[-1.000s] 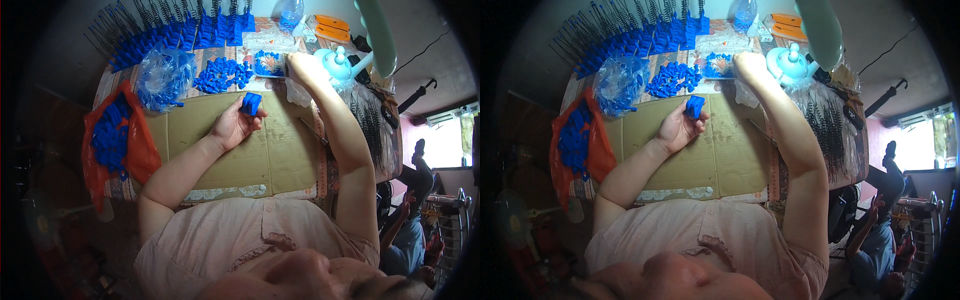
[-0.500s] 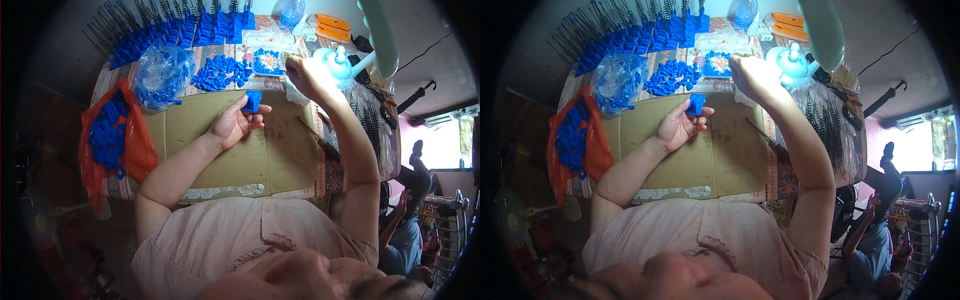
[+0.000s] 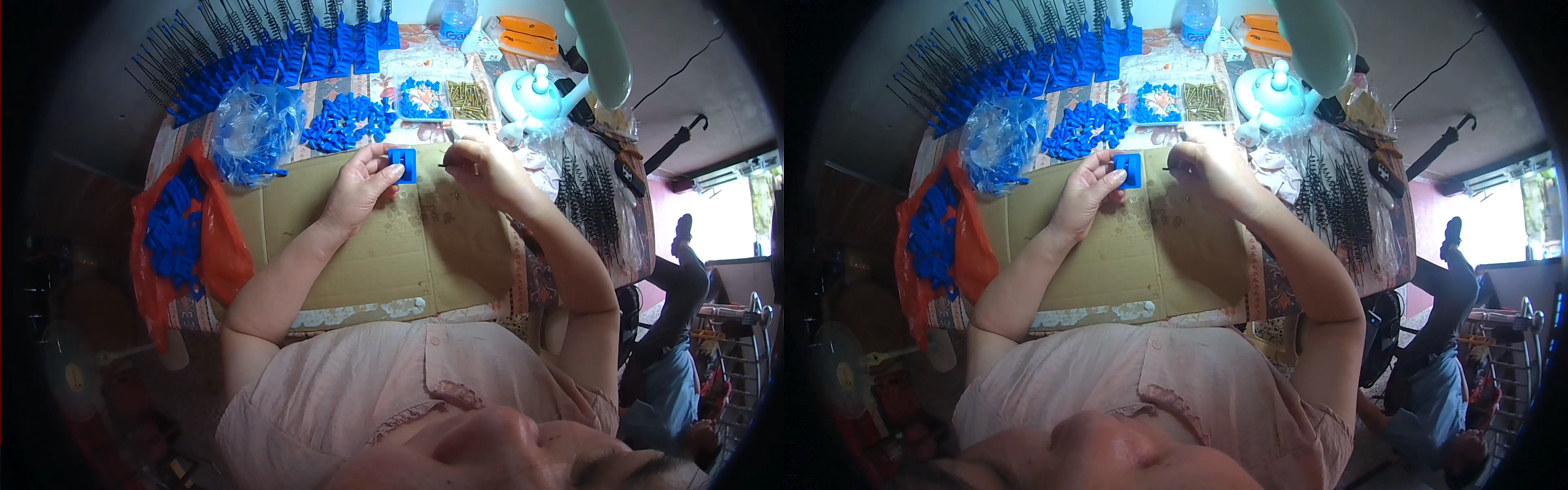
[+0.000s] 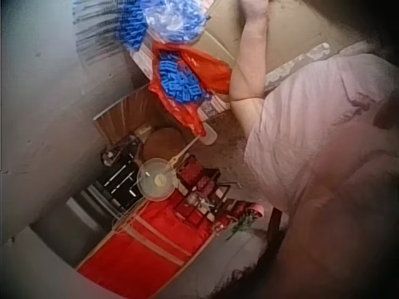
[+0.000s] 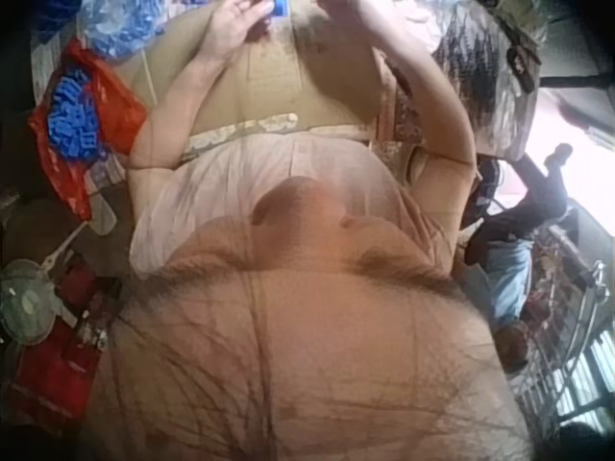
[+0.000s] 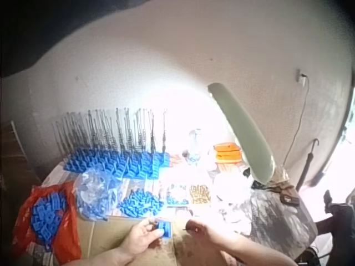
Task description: The person assembles plastic components and wire coils by hand at a workbench, using tweezers to manipulate small pins and an adhesive dispenser to apply adhesive.
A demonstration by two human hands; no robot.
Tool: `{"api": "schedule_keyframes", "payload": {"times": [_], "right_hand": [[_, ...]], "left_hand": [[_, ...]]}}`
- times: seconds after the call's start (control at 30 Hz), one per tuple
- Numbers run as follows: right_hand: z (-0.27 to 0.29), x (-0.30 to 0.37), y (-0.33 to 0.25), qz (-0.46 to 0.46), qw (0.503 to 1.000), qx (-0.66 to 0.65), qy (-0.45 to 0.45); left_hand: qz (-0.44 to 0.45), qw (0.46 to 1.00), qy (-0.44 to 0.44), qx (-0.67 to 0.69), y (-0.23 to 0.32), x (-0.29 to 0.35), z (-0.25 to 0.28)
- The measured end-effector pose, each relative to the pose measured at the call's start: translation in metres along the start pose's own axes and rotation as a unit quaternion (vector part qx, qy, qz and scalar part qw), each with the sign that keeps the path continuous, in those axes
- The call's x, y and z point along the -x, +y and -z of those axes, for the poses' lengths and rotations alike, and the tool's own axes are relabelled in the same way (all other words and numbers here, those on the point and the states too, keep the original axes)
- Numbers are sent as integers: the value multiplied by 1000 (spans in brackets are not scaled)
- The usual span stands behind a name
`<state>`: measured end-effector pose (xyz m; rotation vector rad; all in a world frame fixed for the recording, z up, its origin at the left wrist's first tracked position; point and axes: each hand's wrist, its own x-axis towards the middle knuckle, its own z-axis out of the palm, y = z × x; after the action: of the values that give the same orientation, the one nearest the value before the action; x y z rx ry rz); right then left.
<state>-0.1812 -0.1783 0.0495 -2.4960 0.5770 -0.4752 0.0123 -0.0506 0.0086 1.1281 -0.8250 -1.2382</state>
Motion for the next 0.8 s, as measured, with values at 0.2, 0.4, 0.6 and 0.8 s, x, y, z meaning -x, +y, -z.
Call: {"api": "schedule_keyframes", "payload": {"times": [0.2, 0.4, 0.6, 0.8], "right_hand": [[-16, 2, -3, 59, 992, 114, -4], [-33, -15, -10, 40, 984, 163, -57], [-48, -30, -11, 84, 979, 184, -27], [-43, -24, -7, 2, 989, 138, -50]], "left_hand": [[-117, 959, 34, -256, -3, -2, 10], [-63, 838, 77, -536, 22, 7, 6], [-65, 800, 66, -592, 25, 8, 14], [-152, 804, 76, -570, 16, 9, 12]]}}
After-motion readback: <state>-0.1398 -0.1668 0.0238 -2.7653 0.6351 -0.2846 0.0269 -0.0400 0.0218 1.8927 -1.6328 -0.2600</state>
